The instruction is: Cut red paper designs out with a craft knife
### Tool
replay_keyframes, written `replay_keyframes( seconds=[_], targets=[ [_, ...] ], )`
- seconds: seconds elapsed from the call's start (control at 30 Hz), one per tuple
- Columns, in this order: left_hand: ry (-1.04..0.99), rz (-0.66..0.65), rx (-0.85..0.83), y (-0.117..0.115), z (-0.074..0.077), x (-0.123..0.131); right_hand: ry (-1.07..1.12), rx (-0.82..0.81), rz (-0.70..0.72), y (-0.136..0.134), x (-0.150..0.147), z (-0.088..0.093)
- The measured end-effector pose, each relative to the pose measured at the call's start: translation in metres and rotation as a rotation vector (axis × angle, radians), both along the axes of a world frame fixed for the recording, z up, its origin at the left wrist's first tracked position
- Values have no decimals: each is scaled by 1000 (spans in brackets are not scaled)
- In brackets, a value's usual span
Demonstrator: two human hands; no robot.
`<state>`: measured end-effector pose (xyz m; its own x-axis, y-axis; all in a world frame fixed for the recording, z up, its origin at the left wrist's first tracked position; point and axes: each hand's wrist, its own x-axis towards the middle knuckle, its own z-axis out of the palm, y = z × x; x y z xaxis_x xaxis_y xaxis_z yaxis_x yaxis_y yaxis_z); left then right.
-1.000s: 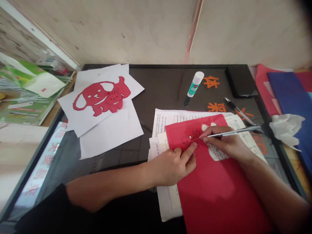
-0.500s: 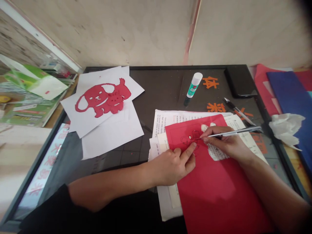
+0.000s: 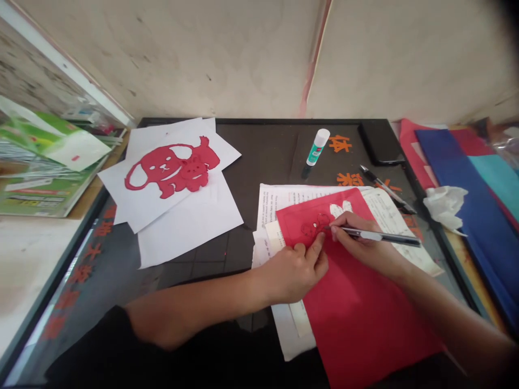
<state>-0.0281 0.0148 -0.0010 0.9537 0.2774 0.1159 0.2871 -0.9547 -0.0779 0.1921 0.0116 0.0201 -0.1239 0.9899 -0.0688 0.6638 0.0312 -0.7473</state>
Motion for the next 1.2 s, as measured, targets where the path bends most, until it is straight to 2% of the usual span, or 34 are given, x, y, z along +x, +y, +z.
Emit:
replay_keyframes(
  seconds=[0.13, 0.5, 1.03, 1.2],
  targets=[
    [-26, 25, 0, -4, -2, 1, -67, 18, 0, -7, -3, -3],
    [-52, 43, -9, -3, -4, 3, -41, 135, 24, -14, 6, -21],
    [-68, 58, 20, -4, -5, 2, 9, 221, 68, -13, 9, -24],
    [-113, 0, 80, -3, 5, -3, -6, 146, 61, -8, 9, -17]
  ],
)
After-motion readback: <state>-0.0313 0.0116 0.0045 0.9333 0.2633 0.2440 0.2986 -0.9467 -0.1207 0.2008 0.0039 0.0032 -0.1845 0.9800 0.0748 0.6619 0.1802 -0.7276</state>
